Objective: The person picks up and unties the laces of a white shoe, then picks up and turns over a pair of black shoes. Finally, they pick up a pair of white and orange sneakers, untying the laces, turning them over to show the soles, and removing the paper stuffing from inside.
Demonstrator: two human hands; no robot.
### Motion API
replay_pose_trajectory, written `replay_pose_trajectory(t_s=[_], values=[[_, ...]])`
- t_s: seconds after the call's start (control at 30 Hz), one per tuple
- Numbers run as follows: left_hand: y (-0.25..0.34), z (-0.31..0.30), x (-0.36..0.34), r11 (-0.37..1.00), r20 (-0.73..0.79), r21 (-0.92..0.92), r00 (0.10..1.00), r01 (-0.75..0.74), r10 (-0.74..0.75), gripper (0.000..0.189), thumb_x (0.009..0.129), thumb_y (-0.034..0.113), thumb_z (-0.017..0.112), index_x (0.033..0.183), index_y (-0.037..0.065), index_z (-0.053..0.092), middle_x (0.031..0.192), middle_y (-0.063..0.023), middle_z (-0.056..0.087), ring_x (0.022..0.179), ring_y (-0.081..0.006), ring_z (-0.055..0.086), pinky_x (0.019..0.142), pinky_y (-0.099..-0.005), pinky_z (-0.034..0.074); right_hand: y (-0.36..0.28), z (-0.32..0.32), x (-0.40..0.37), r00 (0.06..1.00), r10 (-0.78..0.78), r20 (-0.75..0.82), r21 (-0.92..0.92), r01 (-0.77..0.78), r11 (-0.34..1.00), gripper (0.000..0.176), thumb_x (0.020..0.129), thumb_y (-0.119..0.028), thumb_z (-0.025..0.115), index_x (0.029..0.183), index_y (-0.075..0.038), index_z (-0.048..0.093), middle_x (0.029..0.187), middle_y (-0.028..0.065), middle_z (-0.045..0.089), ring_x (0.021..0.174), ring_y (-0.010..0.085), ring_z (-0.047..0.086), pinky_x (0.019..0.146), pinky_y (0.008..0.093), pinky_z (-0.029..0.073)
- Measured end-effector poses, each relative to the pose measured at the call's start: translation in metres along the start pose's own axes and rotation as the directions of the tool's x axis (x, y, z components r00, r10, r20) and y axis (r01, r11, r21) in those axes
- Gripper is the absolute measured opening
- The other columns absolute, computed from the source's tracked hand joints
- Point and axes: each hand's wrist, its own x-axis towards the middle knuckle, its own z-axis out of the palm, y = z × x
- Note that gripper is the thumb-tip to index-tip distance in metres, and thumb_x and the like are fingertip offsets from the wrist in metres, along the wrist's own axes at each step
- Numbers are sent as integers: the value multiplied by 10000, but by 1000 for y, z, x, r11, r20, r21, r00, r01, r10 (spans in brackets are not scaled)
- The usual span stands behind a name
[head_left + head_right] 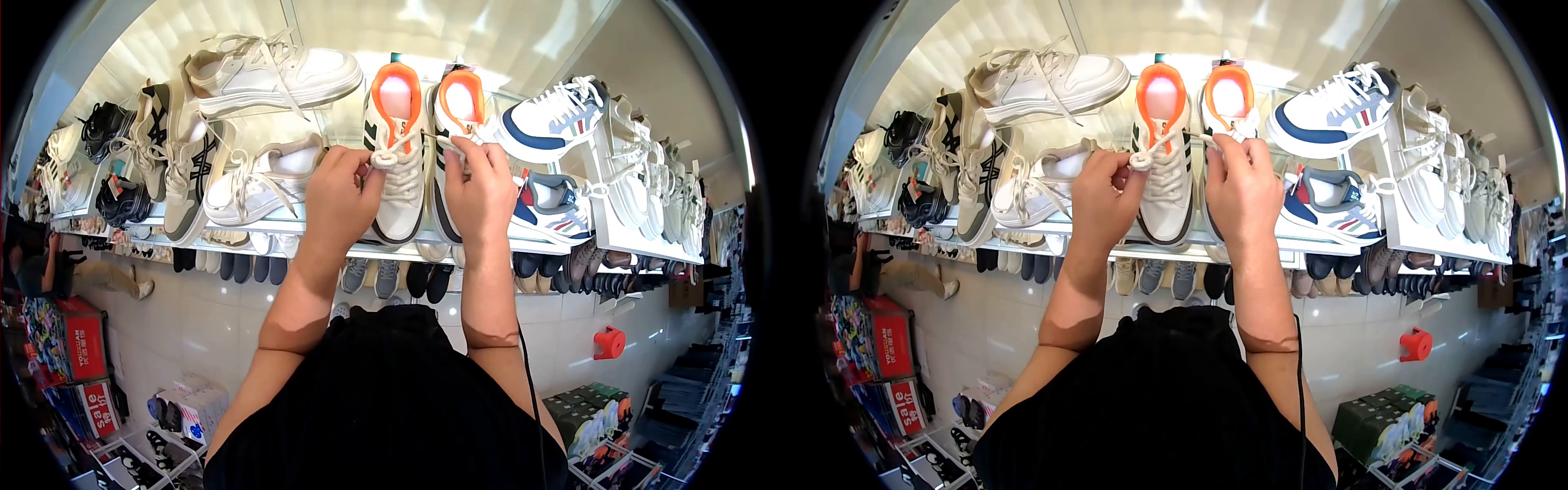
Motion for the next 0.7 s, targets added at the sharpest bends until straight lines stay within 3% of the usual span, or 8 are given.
replay_pose_trajectory(t_s=[0.1, 0.13, 0.2, 0.3, 0.37, 0.47, 0.6, 0.7], values=[[-1, -2, 4, 988, 3, 96, 992, -125, 125, 207, 939, 179, 707, 884, -8, 639, 827, -106, 626, 601, -232, 575, 571, -345, 467, 2, 5, -3, 1000, -1, -26, 5, 1, 1000, 211, 821, -104, 782, 1027, -127, 745, 834, 74, 603, 672, 314, 664, 565, 418, 530], [1, -2, 4, 1000, 100, -23, 995, -5, 8, 248, 967, 214, 677, 867, -7, 625, 828, -108, 637, 595, -220, 576, 567, -343, 462, 4, 8, -3, 999, -11, -38, 0, 11, 1000, 223, 816, -104, 783, 1034, -127, 742, 834, 75, 602, 673, 318, 665, 566, 421, 531], [6, -4, 5, 941, 322, -211, 928, 265, -189, 345, 1022, 284, 618, 833, -5, 596, 829, -113, 661, 584, -198, 579, 559, -339, 452, 5, 11, -3, 998, 13, -66, 136, -3, 991, 217, 787, -24, 786, 985, -101, 739, 811, 59, 601, 607, 234, 623, 534, 355, 495], [17, -12, 15, 699, 592, -397, 748, 595, -301, 444, 1075, 383, 532, 855, 8, 626, 864, -109, 698, 603, -147, 611, 571, -305, 469, 2, 8, -5, 995, 95, -31, 399, -75, 914, 237, 744, 43, 801, 942, -74, 739, 791, 46, 596, 576, 159, 566, 515, 299, 453], [26, -8, 18, 576, 615, -483, 724, 659, -312, 493, 1085, 428, 498, 878, 6, 646, 912, -96, 707, 692, -126, 644, 629, -288, 510, 8, 7, -12, 994, 104, 13, 521, -95, 848, 247, 719, 77, 810, 914, -57, 740, 782, 39, 594, 572, 124, 528, 510, 271, 427], [41, -2, 23, 465, 674, -519, 678, 717, -293, 529, 1087, 466, 487, 935, -3, 677, 965, -83, 712, 813, -122, 671, 731, -284, 555, 17, 7, -15, 996, -80, -40, 590, 88, 803, 265, 700, 82, 820, 917, -53, 748, 781, 44, 599, 583, 131, 542, 511, 269, 432], [45, 2, 28, 343, 760, -513, 602, 787, -245, 523, 1077, 476, 513, 998, -5, 701, 994, -72, 704, 906, -125, 664, 833, -307, 575, 5, -3, -11, 967, -250, -44, 532, 234, 814, 255, 682, 113, 799, 887, -29, 746, 761, 58, 617, 614, 127, 549, 528, 241, 413], [30, 14, 29, 291, 756, -568, 628, 770, -186, 428, 1061, 409, 575, 997, 9, 711, 906, -32, 681, 825, -93, 618, 741, -272, 516, 4, -9, -5, 915, -402, -48, 395, 387, 833, 240, 659, 43, 803, 861, -71, 745, 750, 32, 616, 610, 185, 582, 558, 299, 435]])
